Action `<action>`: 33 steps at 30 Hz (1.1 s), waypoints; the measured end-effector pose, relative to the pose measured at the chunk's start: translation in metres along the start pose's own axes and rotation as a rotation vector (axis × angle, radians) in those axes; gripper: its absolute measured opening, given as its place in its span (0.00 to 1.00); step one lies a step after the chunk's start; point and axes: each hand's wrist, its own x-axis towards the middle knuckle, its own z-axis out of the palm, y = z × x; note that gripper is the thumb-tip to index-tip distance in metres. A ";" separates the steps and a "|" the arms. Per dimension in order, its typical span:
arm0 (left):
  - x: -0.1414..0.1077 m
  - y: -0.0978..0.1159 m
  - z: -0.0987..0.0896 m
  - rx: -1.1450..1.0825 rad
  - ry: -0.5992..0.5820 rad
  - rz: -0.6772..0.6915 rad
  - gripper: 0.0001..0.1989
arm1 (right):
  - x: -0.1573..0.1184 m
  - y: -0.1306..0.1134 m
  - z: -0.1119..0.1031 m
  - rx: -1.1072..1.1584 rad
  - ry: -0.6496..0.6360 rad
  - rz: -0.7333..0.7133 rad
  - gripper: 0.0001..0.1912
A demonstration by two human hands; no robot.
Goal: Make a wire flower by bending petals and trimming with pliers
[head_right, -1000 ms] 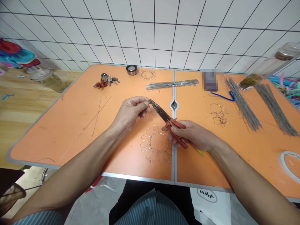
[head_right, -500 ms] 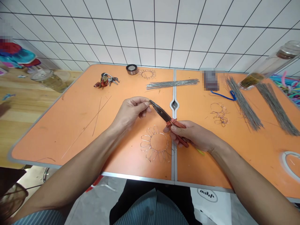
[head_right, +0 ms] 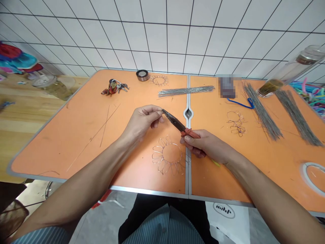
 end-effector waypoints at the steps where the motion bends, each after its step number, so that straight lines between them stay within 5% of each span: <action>1: 0.000 0.000 0.000 0.007 0.005 -0.005 0.03 | 0.000 0.001 0.000 -0.038 0.021 -0.013 0.27; 12: -0.001 -0.005 0.001 0.077 0.019 -0.016 0.06 | 0.003 0.009 0.009 -0.810 0.431 -0.181 0.21; 17: -0.001 -0.005 0.001 0.068 0.026 0.054 0.05 | 0.003 0.007 0.011 -0.773 0.414 -0.214 0.16; 25: -0.003 -0.003 0.000 0.226 0.155 0.356 0.06 | 0.000 0.010 0.000 -0.430 0.217 -0.214 0.24; 33: -0.007 -0.007 -0.002 0.401 0.216 0.579 0.09 | -0.001 0.008 0.002 -0.437 0.217 -0.216 0.26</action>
